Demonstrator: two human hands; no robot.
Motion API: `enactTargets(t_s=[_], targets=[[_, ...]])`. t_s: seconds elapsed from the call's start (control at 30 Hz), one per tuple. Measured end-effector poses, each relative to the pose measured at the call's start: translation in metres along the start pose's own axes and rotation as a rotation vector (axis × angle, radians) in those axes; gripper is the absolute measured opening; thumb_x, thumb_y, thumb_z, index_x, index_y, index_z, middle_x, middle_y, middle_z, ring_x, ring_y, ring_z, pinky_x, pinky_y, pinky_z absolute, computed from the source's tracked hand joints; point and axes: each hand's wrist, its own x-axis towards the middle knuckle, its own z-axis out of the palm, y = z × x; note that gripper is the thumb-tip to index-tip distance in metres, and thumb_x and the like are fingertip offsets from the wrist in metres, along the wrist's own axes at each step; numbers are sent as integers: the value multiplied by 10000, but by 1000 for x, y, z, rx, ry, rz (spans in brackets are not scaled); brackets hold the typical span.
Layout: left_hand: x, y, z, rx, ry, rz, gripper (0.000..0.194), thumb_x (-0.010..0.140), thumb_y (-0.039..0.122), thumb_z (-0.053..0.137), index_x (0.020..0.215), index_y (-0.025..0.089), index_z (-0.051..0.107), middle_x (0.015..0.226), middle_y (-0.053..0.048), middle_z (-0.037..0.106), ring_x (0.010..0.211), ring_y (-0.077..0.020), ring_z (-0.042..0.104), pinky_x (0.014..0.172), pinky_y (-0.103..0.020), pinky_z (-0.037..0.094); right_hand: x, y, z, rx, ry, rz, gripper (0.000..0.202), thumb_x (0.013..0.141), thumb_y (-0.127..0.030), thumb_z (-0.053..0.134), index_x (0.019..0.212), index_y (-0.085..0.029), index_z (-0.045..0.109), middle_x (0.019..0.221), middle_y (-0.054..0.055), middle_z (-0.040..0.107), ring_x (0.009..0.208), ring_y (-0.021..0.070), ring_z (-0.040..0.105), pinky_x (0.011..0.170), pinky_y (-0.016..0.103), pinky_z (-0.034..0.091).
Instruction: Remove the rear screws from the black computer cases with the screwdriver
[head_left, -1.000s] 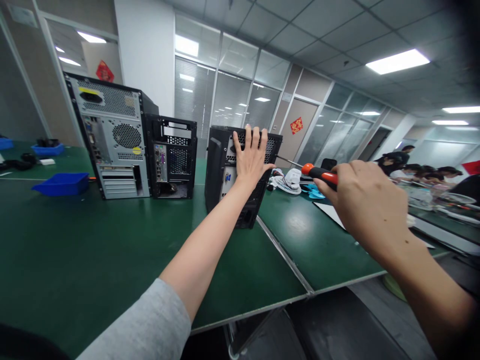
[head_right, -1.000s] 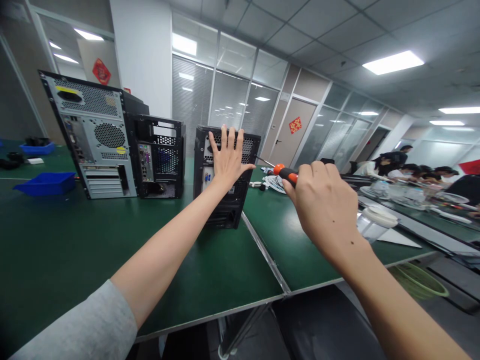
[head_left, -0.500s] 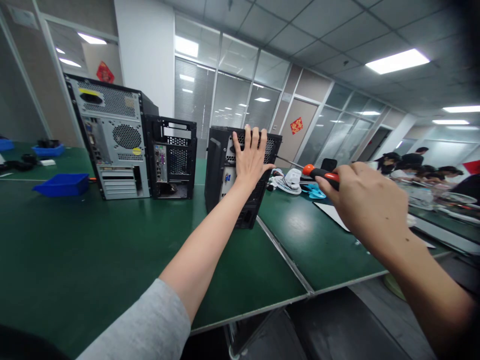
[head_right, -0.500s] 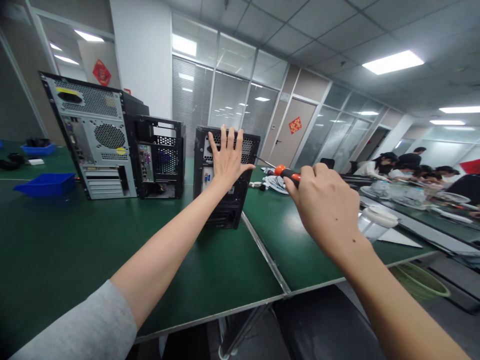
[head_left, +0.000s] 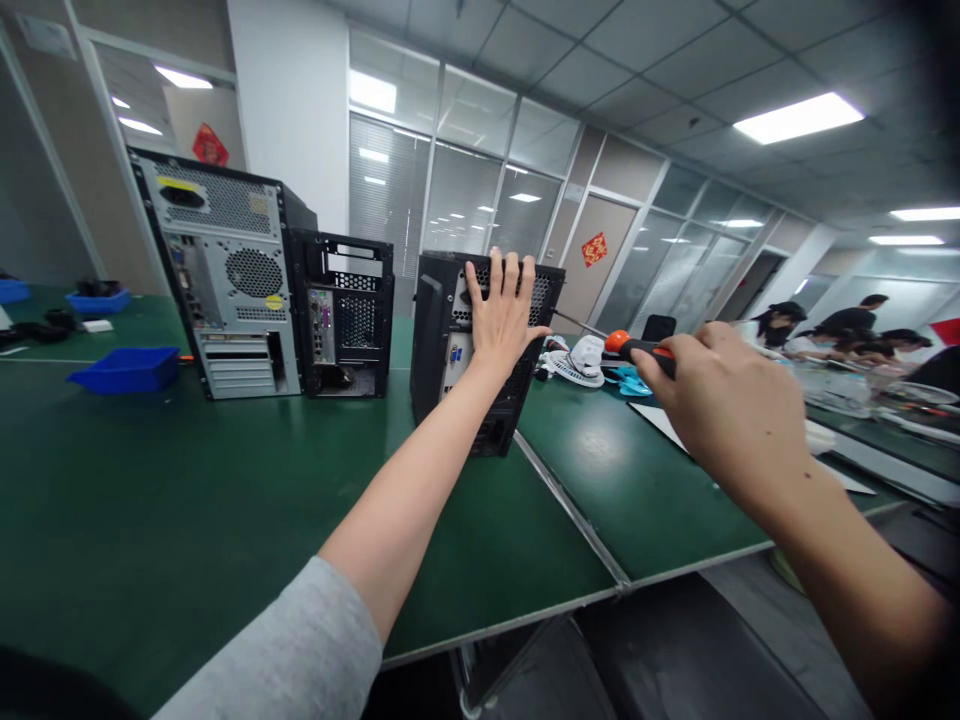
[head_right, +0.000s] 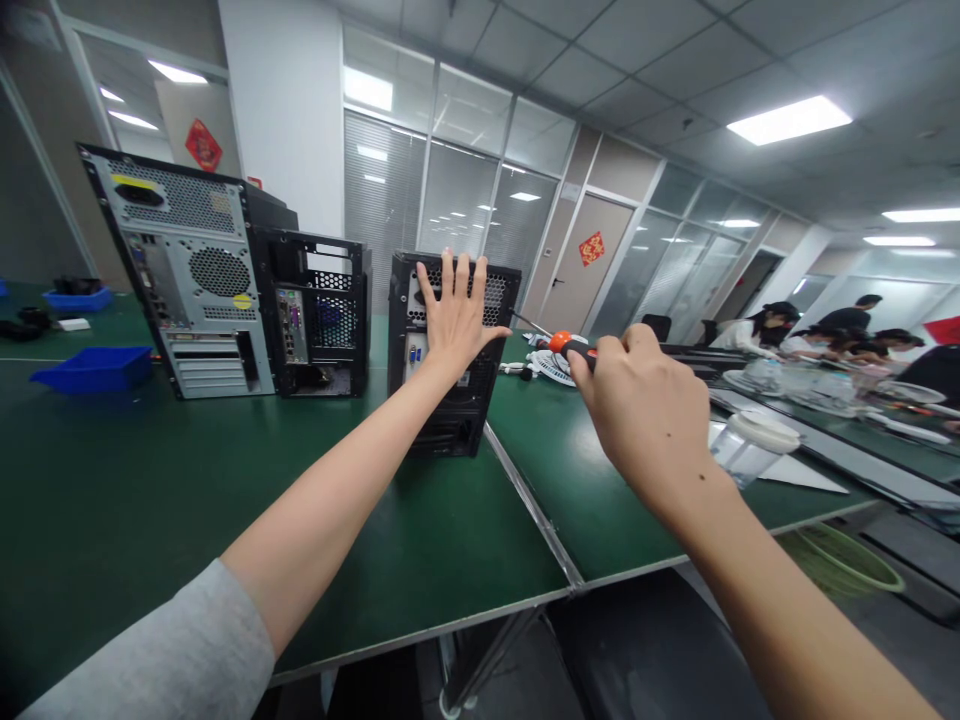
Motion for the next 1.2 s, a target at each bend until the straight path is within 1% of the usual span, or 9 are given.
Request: enactTargets(t_s=[0.13, 0.27, 0.43, 0.53, 0.7, 0.83, 0.97, 1.2], targets=[[0, 0, 1, -13, 6, 2, 1080, 684, 651, 649, 1530, 174, 178, 1563, -157, 236, 1462, -417, 19, 1152, -665, -24, 0, -2, -2, -17, -35, 30, 478, 953, -446, 295, 842, -134, 639, 817, 67, 589, 491, 115, 369, 463, 251, 153], [0, 0, 2, -3, 9, -2, 1083, 683, 659, 648, 1526, 156, 190, 1557, -175, 237, 1462, -409, 38, 1156, -655, -32, -1, -3, -5, -41, -94, 38, 378, 941, -423, 375, 876, -148, 626, 816, 55, 600, 539, 145, 481, 468, 250, 147], [0, 0, 1, -1, 15, 1, 1080, 683, 658, 649, 1525, 158, 195, 1554, -171, 251, 1460, -417, 41, 1152, -665, -27, -1, -3, -7, -48, -147, 49, 333, 952, -397, 373, 906, -159, 602, 840, 51, 613, 619, 182, 573, 466, 256, 160], [0, 0, 1, -2, 9, 1, 1084, 683, 660, 645, 1528, 165, 182, 1558, -170, 240, 1462, -413, 34, 1149, -670, -28, -1, -3, -6, -45, -161, 58, 338, 960, -384, 348, 907, -160, 595, 852, 57, 623, 640, 188, 593, 472, 262, 161], [0, 1, 1, 1, 4, -4, 1097, 676, 659, 654, 1528, 155, 181, 1561, -178, 226, 1463, -411, 30, 1154, -657, -41, -1, -5, -5, -32, -141, 64, 330, 961, -366, 315, 925, -162, 572, 850, 68, 638, 617, 190, 596, 473, 273, 164], [0, 1, 2, 1, 19, -5, 1079, 681, 657, 653, 1524, 158, 200, 1555, -171, 245, 1461, -412, 38, 1154, -656, -46, -1, -10, -8, -10, -179, 88, 309, 970, -354, 295, 958, -172, 544, 874, 68, 667, 617, 202, 629, 475, 273, 165], [0, 1, 2, -18, 19, -4, 1075, 683, 654, 652, 1528, 174, 191, 1558, -157, 250, 1462, -412, 29, 1153, -661, -45, 0, -14, -11, 2, -220, 112, 296, 977, -347, 290, 971, -170, 528, 906, 77, 690, 661, 229, 661, 481, 271, 160], [-1, 0, 2, -13, 21, -6, 1089, 676, 682, 642, 1529, 181, 186, 1558, -152, 251, 1463, -406, 29, 1154, -658, -59, 2, -14, -7, 53, -197, 139, 289, 965, -356, 321, 973, -158, 532, 835, 99, 691, 655, 236, 652, 490, 273, 186]])
